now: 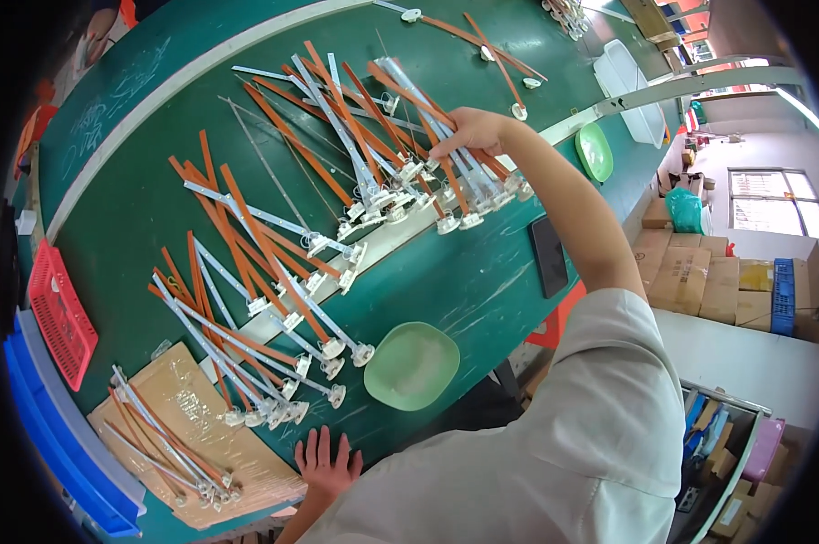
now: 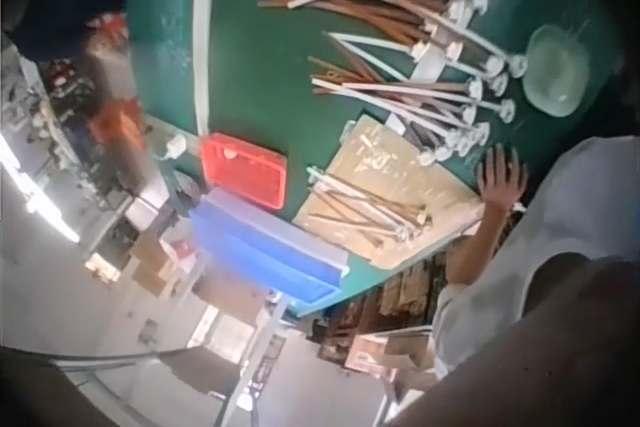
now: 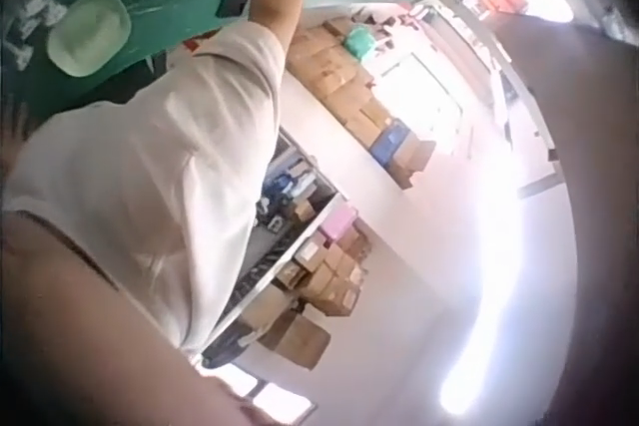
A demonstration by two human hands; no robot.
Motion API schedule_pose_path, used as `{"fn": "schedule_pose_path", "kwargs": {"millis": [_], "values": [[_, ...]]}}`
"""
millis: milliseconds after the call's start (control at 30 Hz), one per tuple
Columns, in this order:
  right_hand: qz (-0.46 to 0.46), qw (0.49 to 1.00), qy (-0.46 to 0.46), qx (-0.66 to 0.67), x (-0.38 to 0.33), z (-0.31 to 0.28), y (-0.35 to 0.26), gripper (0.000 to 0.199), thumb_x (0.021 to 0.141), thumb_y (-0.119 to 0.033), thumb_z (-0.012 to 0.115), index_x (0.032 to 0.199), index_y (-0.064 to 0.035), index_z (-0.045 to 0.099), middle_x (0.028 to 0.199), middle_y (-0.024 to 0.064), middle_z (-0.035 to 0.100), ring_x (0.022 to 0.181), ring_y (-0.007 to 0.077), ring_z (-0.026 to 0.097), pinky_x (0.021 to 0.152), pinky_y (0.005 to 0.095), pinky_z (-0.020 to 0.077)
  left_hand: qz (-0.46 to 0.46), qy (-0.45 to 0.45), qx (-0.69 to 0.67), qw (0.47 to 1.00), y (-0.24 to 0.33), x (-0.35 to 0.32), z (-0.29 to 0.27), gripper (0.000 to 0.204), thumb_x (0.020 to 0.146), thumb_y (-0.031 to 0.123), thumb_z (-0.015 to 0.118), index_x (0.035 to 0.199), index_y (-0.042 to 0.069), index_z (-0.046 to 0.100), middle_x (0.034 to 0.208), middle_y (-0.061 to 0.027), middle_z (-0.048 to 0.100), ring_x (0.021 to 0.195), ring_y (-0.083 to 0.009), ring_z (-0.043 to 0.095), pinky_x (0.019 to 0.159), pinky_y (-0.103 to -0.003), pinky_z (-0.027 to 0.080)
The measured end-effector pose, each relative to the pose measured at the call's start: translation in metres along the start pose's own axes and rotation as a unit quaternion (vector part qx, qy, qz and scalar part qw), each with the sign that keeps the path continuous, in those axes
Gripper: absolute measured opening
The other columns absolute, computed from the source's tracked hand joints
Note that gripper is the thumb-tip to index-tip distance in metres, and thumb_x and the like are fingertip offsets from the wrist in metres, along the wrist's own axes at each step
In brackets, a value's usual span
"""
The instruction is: Assembling and testing LED light strips onto circular plastic bases at a workbench.
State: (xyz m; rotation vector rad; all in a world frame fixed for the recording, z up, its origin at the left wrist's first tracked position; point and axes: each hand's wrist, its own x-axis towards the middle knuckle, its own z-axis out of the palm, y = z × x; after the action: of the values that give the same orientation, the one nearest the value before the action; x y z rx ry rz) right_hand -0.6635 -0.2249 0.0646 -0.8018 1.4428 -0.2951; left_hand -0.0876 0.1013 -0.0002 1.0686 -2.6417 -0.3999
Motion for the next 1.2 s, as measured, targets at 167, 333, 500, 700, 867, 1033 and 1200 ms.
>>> {"fn": "schedule_pose_path", "kwargs": {"millis": [167,333,500,700,867,1033,1200], "values": [[-0.095,0.888,0.299,-0.337,-0.013,0.035,-0.005,0.060,0.069,-0.046,0.087,0.096,0.0041,0.066,0.088,0.0159,0.071,0.081,0.0280,0.069,0.076,0.0369,0.0534,-0.004,-0.011,0.019,1.000,0.000,0.003,0.001,0.038,0.083,0.043,0.063,0.109,0.017,0.069,0.127,-0.0173,0.061,0.117,-0.0381,0.057,0.100,-0.058,0.038],[-0.077,0.800,0.366,-0.469,-0.018,0.050,0.007,0.063,0.079,-0.057,0.075,0.096,0.0037,0.067,0.082,0.0173,0.069,0.076,0.0279,0.068,0.071,0.0379,0.0522,-0.002,-0.024,-0.006,1.000,0.002,0.010,-0.008,0.038,0.095,0.036,0.052,0.126,0.017,0.066,0.136,-0.0204,0.058,0.124,-0.0392,0.056,0.102,-0.057,0.040],[-0.053,0.864,0.263,-0.427,-0.023,0.062,-0.009,0.061,0.087,-0.052,0.063,0.106,0.0063,0.064,0.089,0.0193,0.070,0.080,0.0294,0.068,0.073,0.0399,0.0531,0.037,-0.015,0.052,0.998,-0.005,-0.003,-0.003,0.034,0.096,0.023,0.049,0.125,0.017,0.066,0.139,-0.0204,0.056,0.125,-0.0397,0.056,0.100,-0.057,0.042],[-0.031,0.859,0.198,-0.470,-0.026,0.059,0.011,0.068,0.089,-0.055,0.059,0.116,0.0065,0.063,0.100,0.0195,0.069,0.088,0.0276,0.067,0.077,0.0405,0.0520,-0.013,-0.037,0.049,0.998,0.017,0.006,-0.011,0.042,0.087,0.034,0.064,0.122,0.010,0.065,0.137,-0.0210,0.056,0.123,-0.0387,0.055,0.102,-0.055,0.040],[-0.031,0.890,0.184,-0.415,-0.050,0.077,0.033,0.082,0.086,-0.067,0.059,0.122,0.0062,0.062,0.111,0.0196,0.066,0.093,0.0285,0.067,0.072,0.0476,0.0548,-0.017,0.025,0.060,0.998,0.028,-0.003,-0.005,0.050,0.076,0.033,0.072,0.116,0.004,0.066,0.141,-0.0233,0.050,0.130,-0.0439,0.047,0.105,-0.058,0.035],[0.009,0.837,0.235,-0.494,-0.084,0.058,0.009,0.087,0.082,-0.072,0.062,0.131,-0.0007,0.059,0.115,0.0213,0.066,0.101,0.0326,0.068,0.080,0.0526,0.0561,0.012,0.064,0.052,0.997,0.030,-0.006,-0.001,0.051,0.075,0.020,0.074,0.120,0.001,0.061,0.143,-0.0231,0.049,0.131,-0.0442,0.047,0.107,-0.054,0.037],[-0.621,0.630,0.371,-0.281,-0.204,0.131,0.061,0.057,0.094,-0.047,0.058,0.124,0.0013,0.058,0.108,0.0130,0.069,0.097,0.0263,0.067,0.082,0.0470,0.0536,0.004,0.075,0.047,0.996,0.033,-0.014,0.000,0.049,0.076,0.020,0.074,0.119,0.000,0.061,0.140,-0.0228,0.051,0.130,-0.0441,0.047,0.107,-0.053,0.038]]}}
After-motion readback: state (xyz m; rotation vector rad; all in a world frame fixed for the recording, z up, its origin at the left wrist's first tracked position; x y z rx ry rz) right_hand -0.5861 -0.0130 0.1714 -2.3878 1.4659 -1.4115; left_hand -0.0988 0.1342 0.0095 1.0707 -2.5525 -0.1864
